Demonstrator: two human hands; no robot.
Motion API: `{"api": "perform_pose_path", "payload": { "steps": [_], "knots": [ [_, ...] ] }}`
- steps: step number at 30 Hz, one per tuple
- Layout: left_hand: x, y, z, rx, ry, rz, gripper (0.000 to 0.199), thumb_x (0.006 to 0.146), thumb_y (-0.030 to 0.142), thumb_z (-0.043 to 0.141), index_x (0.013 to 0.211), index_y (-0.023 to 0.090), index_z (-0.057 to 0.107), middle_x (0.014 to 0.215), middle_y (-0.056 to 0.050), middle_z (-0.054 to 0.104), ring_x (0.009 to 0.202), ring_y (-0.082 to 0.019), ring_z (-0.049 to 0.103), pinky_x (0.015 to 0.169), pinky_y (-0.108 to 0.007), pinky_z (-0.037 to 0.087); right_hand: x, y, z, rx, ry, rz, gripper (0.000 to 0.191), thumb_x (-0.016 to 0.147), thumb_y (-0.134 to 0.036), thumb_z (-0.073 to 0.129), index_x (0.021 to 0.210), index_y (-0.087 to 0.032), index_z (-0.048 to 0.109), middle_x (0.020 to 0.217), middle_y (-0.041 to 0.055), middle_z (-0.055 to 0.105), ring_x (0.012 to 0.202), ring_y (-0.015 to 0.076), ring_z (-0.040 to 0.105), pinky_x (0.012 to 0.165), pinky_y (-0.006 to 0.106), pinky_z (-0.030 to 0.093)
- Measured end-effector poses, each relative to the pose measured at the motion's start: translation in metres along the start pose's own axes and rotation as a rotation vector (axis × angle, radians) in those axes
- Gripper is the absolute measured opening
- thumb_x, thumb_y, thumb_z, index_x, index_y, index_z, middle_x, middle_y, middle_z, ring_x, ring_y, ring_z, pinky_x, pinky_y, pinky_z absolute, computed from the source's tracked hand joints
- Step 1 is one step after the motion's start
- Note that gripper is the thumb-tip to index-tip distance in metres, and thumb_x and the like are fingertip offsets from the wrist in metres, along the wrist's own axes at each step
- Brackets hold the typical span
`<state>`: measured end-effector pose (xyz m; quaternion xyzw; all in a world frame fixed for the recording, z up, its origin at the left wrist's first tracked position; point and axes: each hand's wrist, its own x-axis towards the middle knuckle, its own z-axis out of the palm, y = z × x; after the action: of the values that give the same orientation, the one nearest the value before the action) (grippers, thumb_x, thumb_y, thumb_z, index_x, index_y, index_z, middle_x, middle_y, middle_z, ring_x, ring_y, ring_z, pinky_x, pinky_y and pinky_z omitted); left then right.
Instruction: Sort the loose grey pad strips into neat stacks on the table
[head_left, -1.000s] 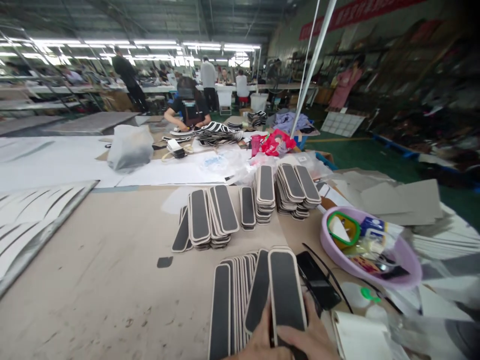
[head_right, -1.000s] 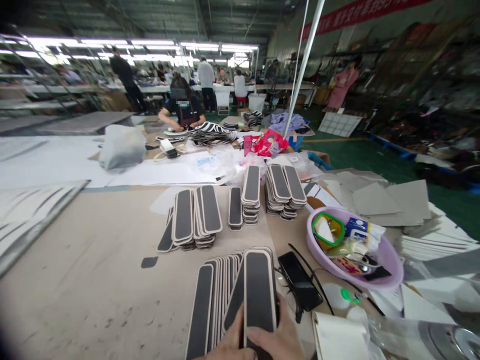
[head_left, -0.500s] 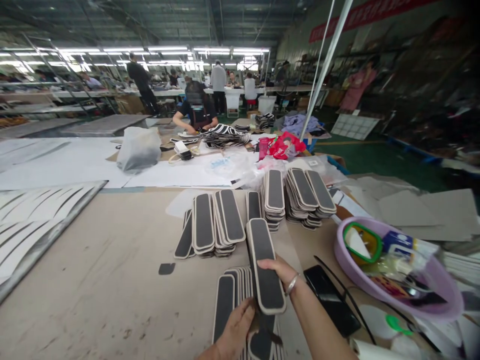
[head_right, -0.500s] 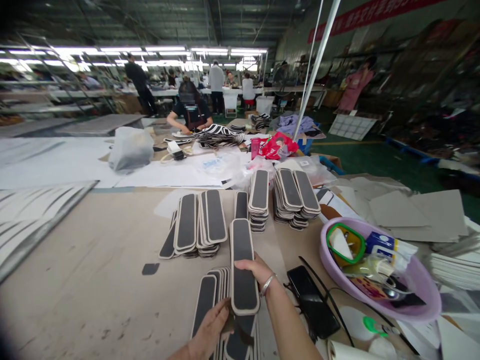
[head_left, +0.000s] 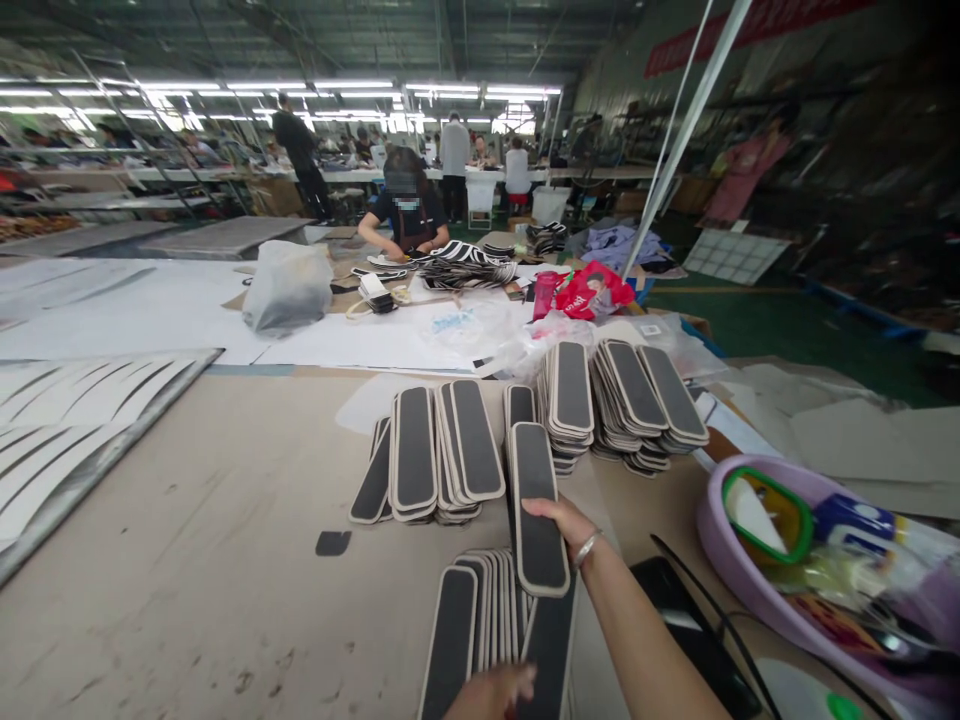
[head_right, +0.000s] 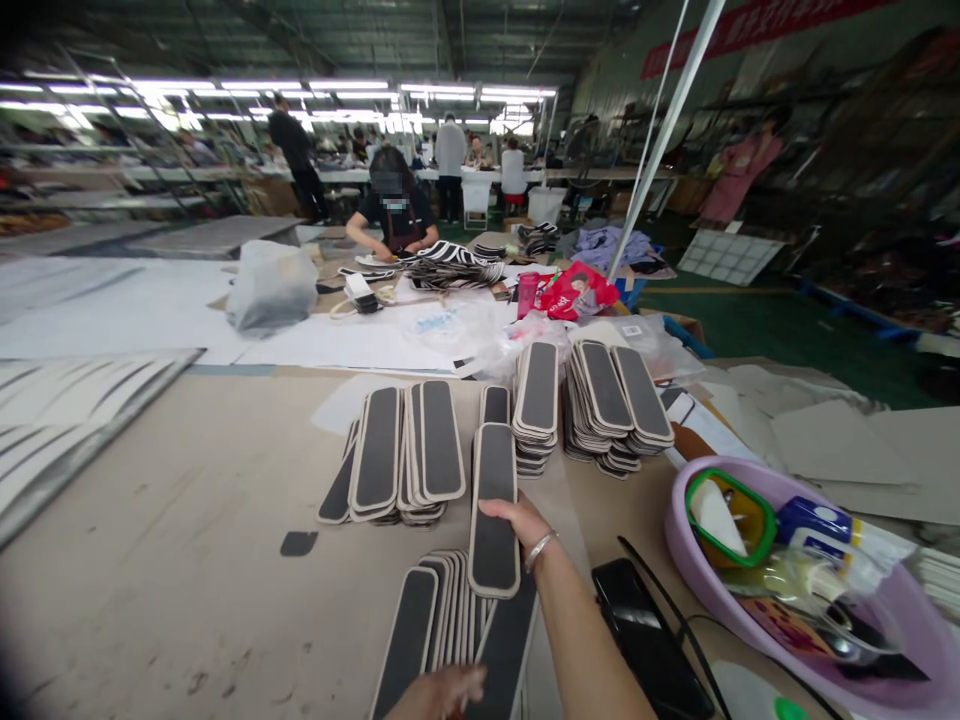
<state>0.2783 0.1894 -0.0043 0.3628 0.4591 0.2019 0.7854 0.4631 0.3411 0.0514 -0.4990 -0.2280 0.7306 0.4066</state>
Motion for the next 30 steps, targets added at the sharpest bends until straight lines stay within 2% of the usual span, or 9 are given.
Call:
{"api": "perform_pose_path", "payload": {
  "steps": [2,4,7,10,13,16,18,25,30],
  "knots": [
    [0.012,0.019,0.006,-0.142,0.045,0.001,0.064,0.055,0.056,0.074,0.111,0.028,0.059,0.117,-0.006,0.056,0.096,-0.023,0.056,0.079,-0.035,0.044,0.007,0.0,0.001,0.0,0.02,-0.016,0.044,0.055,-0.023,0.076,0.096,-0.015,0.062,0.07,0.0041,0.071,0.055,0.0185,0.064,0.056,0.031,0.053],
    [0.026,0.043,0.015,-0.376,0.073,0.031,0.08,0.058,0.054,0.073,0.129,0.032,0.041,0.136,-0.006,0.041,0.112,-0.025,0.05,0.086,-0.037,0.042,0.014,0.0,0.001,0.0,0.041,-0.03,0.042,0.057,-0.024,0.076,0.096,-0.015,0.062,0.069,0.004,0.072,0.055,0.0189,0.065,0.057,0.031,0.053],
    [0.046,0.076,0.027,-0.687,0.108,0.099,0.081,0.065,0.044,0.073,0.134,0.036,0.031,0.13,-0.005,0.049,0.108,-0.02,0.053,0.086,-0.033,0.042,0.023,0.001,0.001,0.001,0.055,-0.045,0.039,0.058,-0.026,0.075,0.093,-0.014,0.063,0.07,0.0053,0.072,0.059,0.0203,0.067,0.059,0.032,0.054],
    [0.065,0.093,0.034,-0.842,0.151,0.167,0.072,0.069,0.034,0.072,0.131,0.034,0.035,0.11,-0.002,0.061,0.091,-0.015,0.059,0.08,-0.029,0.044,0.031,0.0,0.002,0.005,0.056,-0.038,0.037,0.057,-0.026,0.075,0.091,-0.013,0.065,0.072,0.0068,0.073,0.061,0.0221,0.068,0.059,0.034,0.055],
    [0.079,0.1,0.036,-0.843,0.205,0.165,0.064,0.067,0.03,0.073,0.124,0.029,0.044,0.098,-0.001,0.066,0.08,-0.014,0.061,0.074,-0.029,0.047,0.038,-0.003,0.001,0.011,0.075,-0.017,0.037,0.057,-0.024,0.076,0.091,-0.013,0.065,0.072,0.007,0.073,0.059,0.0214,0.067,0.057,0.032,0.055],
    [0.088,0.107,0.037,-0.799,0.294,0.133,0.057,0.066,0.029,0.073,0.118,0.023,0.049,0.091,-0.003,0.067,0.077,-0.016,0.062,0.07,-0.031,0.049,0.042,-0.009,0.0,0.026,0.092,0.013,0.035,0.061,-0.028,0.076,0.091,-0.012,0.065,0.071,0.0088,0.073,0.058,0.0219,0.068,0.056,0.033,0.056],
    [0.092,0.112,0.037,-0.783,0.307,0.141,0.055,0.067,0.029,0.072,0.116,0.021,0.049,0.09,-0.004,0.067,0.076,-0.017,0.062,0.07,-0.033,0.051,0.042,-0.012,-0.001,0.045,0.086,0.02,0.035,0.064,-0.032,0.075,0.092,-0.012,0.065,0.073,0.0101,0.073,0.061,0.0232,0.068,0.059,0.034,0.056],
    [0.101,0.121,0.04,-0.787,0.317,0.267,0.067,0.066,0.028,0.072,0.127,0.03,0.042,0.11,-0.004,0.064,0.093,-0.022,0.062,0.072,-0.036,0.053,0.031,-0.008,-0.004,0.121,0.045,-0.101,0.046,0.074,-0.043,0.065,0.109,-0.015,0.061,0.092,0.0103,0.072,0.083,0.0256,0.069,0.073,0.038,0.056],
    [0.11,0.12,0.043,-0.807,0.292,0.408,0.068,0.065,0.026,0.072,0.127,0.029,0.044,0.122,-0.005,0.059,0.106,-0.026,0.058,0.078,-0.035,0.052,0.033,-0.004,-0.006,0.131,0.052,-0.225,0.05,0.071,-0.034,0.069,0.116,-0.015,0.058,0.099,0.0089,0.071,0.092,0.026,0.066,0.08,0.038,0.053]
  ]
}}
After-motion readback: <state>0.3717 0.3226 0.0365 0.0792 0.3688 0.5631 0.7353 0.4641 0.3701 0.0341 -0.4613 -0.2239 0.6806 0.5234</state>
